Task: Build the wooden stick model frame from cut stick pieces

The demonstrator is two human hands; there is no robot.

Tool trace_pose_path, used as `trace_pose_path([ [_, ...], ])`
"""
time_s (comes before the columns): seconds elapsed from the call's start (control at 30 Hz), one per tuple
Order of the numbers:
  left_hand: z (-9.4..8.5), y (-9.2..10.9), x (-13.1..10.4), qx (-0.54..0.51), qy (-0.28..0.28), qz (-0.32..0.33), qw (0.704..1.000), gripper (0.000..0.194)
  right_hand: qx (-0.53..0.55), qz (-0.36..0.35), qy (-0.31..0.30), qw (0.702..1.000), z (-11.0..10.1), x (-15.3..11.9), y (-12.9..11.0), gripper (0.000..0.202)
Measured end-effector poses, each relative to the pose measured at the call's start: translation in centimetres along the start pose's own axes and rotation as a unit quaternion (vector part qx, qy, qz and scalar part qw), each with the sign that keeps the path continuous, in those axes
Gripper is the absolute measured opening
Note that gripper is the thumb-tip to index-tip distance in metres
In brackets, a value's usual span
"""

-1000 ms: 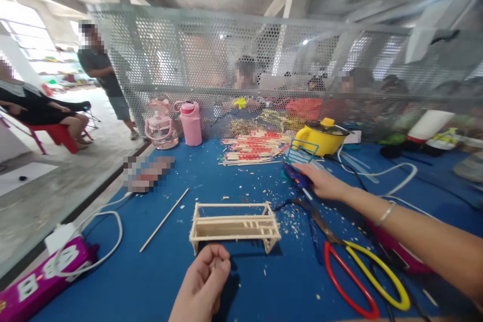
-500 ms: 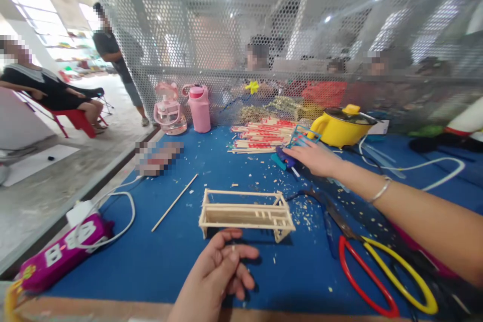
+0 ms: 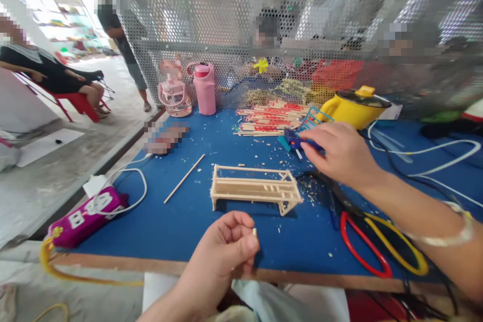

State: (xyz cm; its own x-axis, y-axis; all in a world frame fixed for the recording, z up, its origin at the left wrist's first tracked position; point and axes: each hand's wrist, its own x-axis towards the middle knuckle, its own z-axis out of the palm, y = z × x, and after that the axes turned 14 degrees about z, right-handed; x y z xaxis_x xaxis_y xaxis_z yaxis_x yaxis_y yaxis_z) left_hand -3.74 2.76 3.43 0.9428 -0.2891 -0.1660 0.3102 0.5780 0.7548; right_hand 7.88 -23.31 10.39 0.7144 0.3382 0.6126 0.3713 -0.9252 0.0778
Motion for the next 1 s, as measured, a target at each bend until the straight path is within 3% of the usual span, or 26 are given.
trace_pose_path([
  [0.07,0.5,0.0,-0.1,-0.038,-0.022,0.009,0.999,0.041,0.116,-0.076,0.000,0.990,-3.5,-2.2,-4.6,0.013],
  [0.1,0.7,0.0,-0.2,-0.048,-0.030,0.015,0.998,0.041,0.166,-0.106,-0.032,0.980,-4.9,-3.5,-6.7,0.018],
  [0.13,1.0,0.0,-0.3,-0.054,-0.034,0.021,0.998,0.042,0.204,-0.088,-0.071,0.972,-5.8,-4.8,-8.6,0.026],
  [0.2,1.5,-0.1,-0.5,-0.061,-0.031,0.036,0.997,0.042,0.305,0.062,-0.096,0.946,-6.4,-7.1,-11.7,0.027],
  [0.27,1.8,-0.1,-0.6,-0.068,-0.025,0.050,0.996,0.041,0.409,0.205,-0.137,0.879,-5.6,-8.9,-13.8,0.021],
  [0.33,1.8,-0.2,-0.5,-0.071,-0.026,0.053,0.996,0.041,0.502,0.293,-0.162,0.798,-4.4,-9.9,-14.8,0.014],
  [0.47,1.4,-0.5,-0.4,-0.056,-0.046,0.037,0.997,0.041,0.615,0.371,-0.206,0.665,-2.9,-10.1,-15.3,0.006],
  [0.53,1.2,-0.7,-0.2,-0.054,-0.061,0.018,0.997,0.041,0.638,0.381,-0.244,0.622,-2.7,-9.9,-15.1,0.008],
  [0.57,1.1,-0.7,-0.1,-0.052,-0.066,0.009,0.996,0.042,0.642,0.382,-0.249,0.616,-2.7,-9.8,-15.0,0.010],
  [0.63,0.9,-0.8,0.2,-0.032,-0.061,0.016,0.998,0.041,0.633,0.383,-0.220,0.636,-2.6,-9.8,-14.8,0.011],
  [0.73,0.5,-0.7,1.1,0.021,-0.007,0.076,0.997,0.039,0.586,0.392,-0.165,0.690,-2.8,-10.0,-14.5,0.007],
  [0.83,0.2,-0.5,2.2,0.030,0.047,0.107,0.993,0.032,0.543,0.393,-0.137,0.729,-3.5,-10.0,-14.1,0.021],
  [0.9,0.2,-0.3,2.8,0.025,0.063,0.108,0.992,0.026,0.496,0.378,-0.114,0.773,-4.2,-9.7,-13.7,0.026],
  [1.0,0.4,-0.2,3.4,0.032,0.082,0.123,0.988,0.022,0.404,0.352,-0.115,0.837,-5.3,-8.8,-12.8,0.018],
])
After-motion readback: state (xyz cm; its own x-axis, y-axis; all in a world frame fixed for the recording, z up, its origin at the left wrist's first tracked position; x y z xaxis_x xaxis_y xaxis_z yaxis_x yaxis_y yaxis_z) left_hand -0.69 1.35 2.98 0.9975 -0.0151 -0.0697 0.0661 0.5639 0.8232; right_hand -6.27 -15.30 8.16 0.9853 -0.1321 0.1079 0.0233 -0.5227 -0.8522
